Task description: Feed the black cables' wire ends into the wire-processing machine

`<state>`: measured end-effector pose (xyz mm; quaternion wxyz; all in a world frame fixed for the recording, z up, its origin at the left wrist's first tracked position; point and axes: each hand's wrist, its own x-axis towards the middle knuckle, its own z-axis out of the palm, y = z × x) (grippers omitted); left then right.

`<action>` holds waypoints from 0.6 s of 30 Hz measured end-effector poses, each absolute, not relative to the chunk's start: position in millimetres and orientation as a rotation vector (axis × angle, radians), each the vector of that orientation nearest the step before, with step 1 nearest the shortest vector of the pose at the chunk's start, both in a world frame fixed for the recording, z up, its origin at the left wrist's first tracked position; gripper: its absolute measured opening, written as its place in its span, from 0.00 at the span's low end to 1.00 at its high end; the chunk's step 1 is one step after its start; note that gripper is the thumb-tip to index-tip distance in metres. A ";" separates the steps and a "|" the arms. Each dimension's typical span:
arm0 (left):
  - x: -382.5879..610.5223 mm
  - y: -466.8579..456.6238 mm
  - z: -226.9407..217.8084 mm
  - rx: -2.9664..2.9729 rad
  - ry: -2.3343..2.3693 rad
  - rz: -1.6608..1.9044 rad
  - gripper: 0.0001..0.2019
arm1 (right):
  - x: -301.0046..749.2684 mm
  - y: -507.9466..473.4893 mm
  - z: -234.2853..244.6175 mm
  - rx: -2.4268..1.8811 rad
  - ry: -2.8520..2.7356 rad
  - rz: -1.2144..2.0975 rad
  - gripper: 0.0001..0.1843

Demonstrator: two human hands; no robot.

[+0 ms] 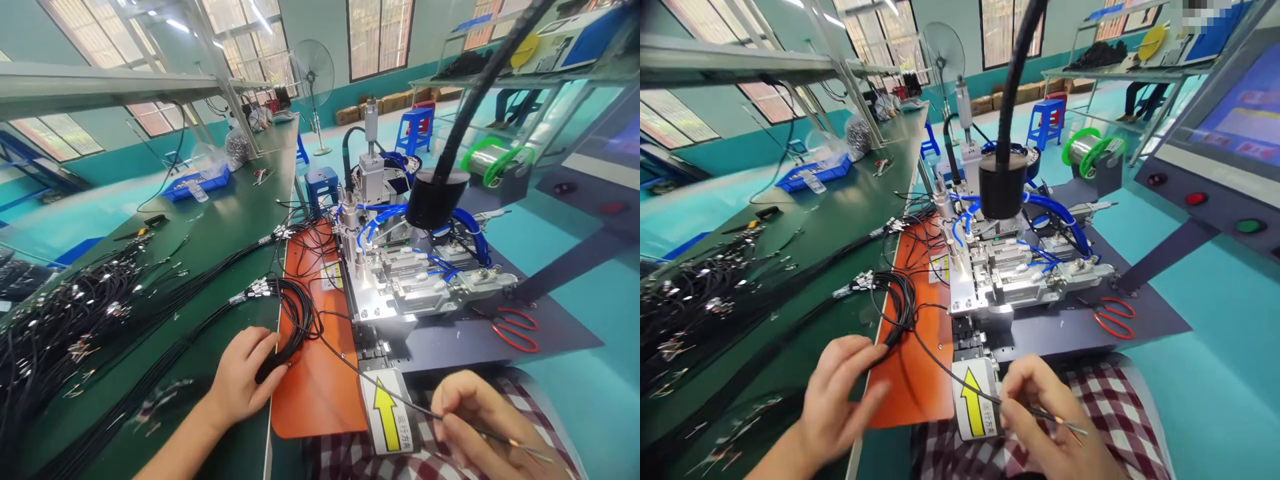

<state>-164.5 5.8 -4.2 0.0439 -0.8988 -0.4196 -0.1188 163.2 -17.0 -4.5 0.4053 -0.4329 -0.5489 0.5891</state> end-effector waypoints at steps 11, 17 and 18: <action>-35.9 -22.9 -2.2 -2.874 -1.382 -0.782 0.11 | 172.7 -15.1 -12.1 -1.105 -1.221 1.684 0.08; -17.9 -30.4 1.2 -2.959 -1.572 -0.705 0.11 | 165.1 -9.2 -4.9 -1.103 -1.209 1.608 0.07; -12.0 -30.6 3.5 -3.004 -1.561 -0.742 0.12 | 165.5 -8.5 -6.6 -1.102 -1.209 1.598 0.07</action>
